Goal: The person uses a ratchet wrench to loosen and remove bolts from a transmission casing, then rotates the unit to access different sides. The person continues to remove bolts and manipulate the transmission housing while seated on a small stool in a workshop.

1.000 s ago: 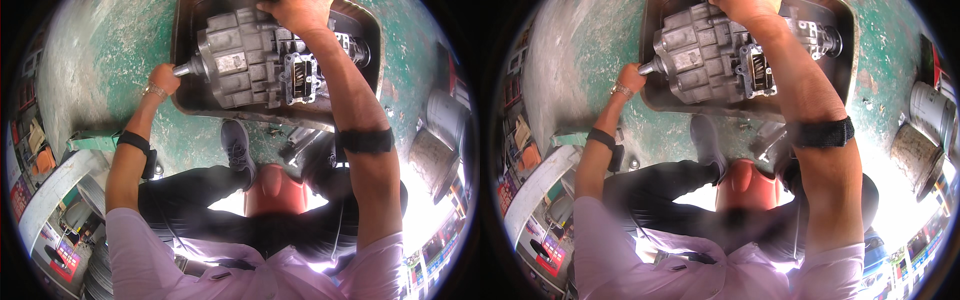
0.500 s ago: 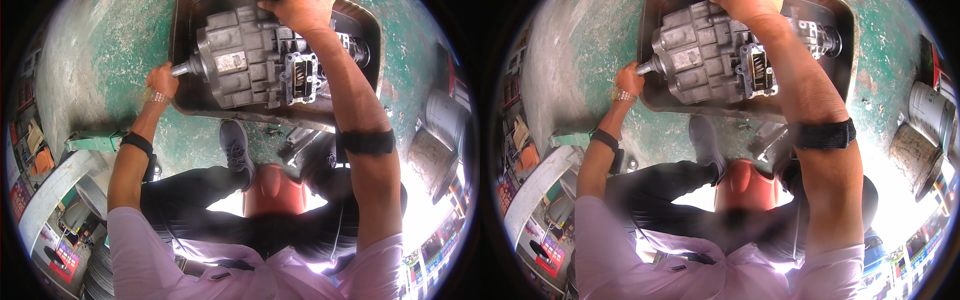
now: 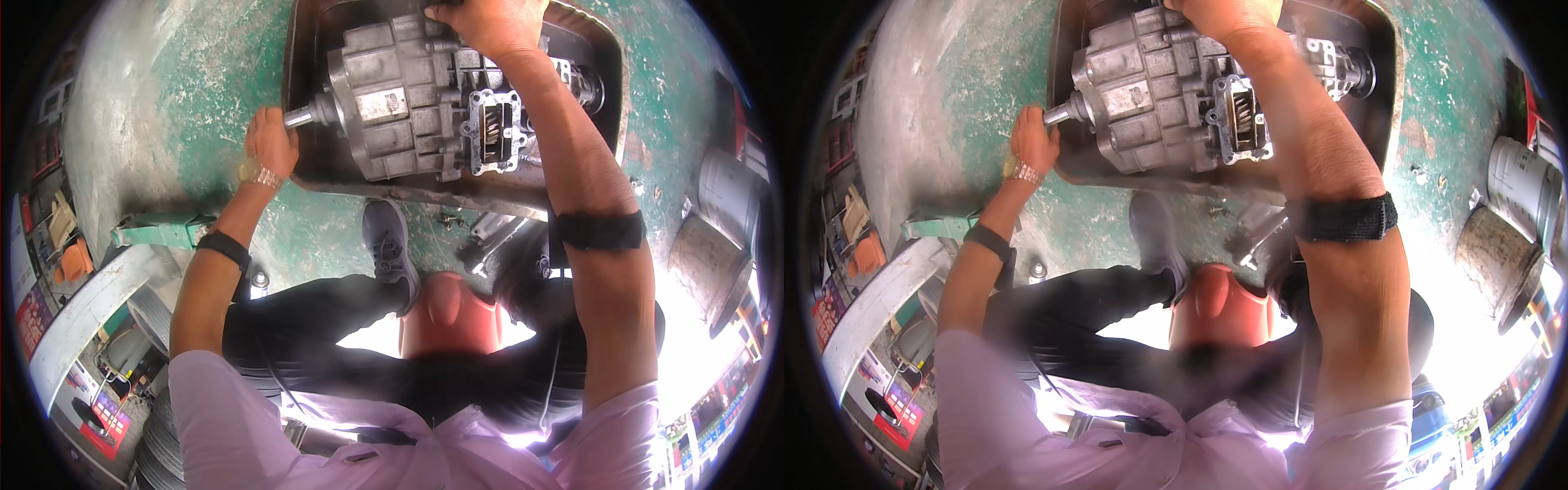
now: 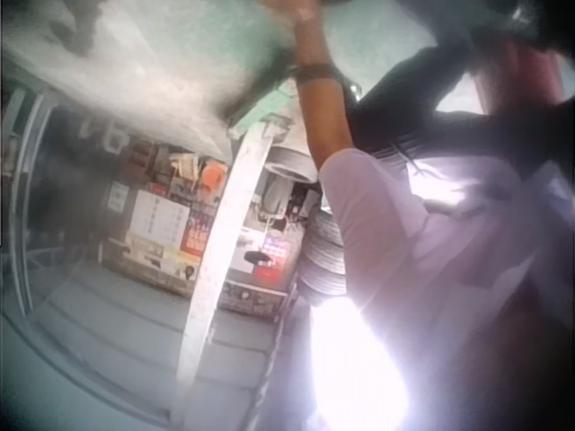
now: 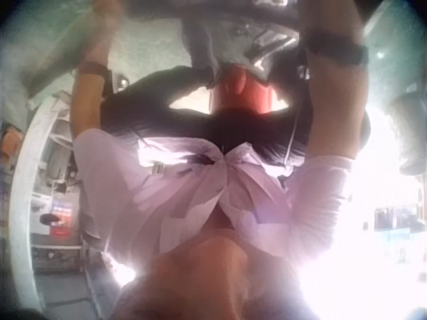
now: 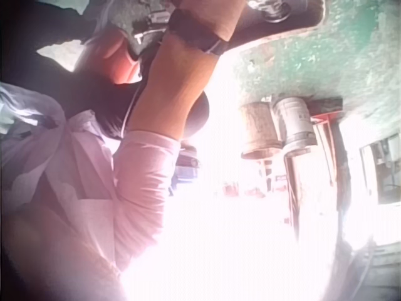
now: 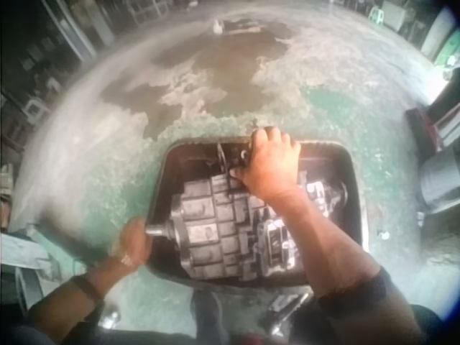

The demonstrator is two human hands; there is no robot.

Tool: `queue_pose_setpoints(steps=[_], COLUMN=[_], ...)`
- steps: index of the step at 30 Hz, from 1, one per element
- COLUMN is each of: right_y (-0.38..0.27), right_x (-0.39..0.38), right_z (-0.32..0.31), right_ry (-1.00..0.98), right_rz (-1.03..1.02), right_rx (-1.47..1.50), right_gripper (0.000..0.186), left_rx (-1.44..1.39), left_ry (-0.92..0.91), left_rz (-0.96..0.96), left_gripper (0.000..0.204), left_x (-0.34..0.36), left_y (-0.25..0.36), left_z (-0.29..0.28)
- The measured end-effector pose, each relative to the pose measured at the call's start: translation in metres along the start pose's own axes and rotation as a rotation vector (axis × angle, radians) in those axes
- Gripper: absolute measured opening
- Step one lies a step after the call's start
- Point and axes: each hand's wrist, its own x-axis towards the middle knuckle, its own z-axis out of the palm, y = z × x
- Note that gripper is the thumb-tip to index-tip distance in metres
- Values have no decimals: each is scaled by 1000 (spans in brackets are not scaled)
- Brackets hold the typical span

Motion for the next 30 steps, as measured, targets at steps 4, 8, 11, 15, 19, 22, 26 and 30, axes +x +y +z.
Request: queue_pose_setpoints(steps=[4,8,11,15,19,22,26,30], right_y=[-1,-7,-6,-10,-11,-10,-10,-11], right_x=[-1,-2,0,-1,-6,-5,-5,-3], right_z=[1,-5,-10,-10,-11,-11,-6,-2], right_ry=[32,230,-8,-8,10,-9,-5,21], right_rz=[10,-114,8,17,-3,-4,3,-13], right_rx=[-2,-31,4,-18,59,63,51,-24], right_gripper=[64,64,64,64,63,63,63,63], left_rx=[-28,-50,-48,-17,46,28,74,56], left_ry=[21,35,31,12,64,50,-7,-80], left_rz=[57,8,-29,-56,-59,-104,-114,-97], left_gripper=[46,41,35,29,23,23,18,9], left_x=[-21,-22,-16,-12,-10,-7,-3,3], left_y=[-1,2,0,-6,-7,-7,-7,-8], left_z=[-8,-1,6,10,14,16,14,7])
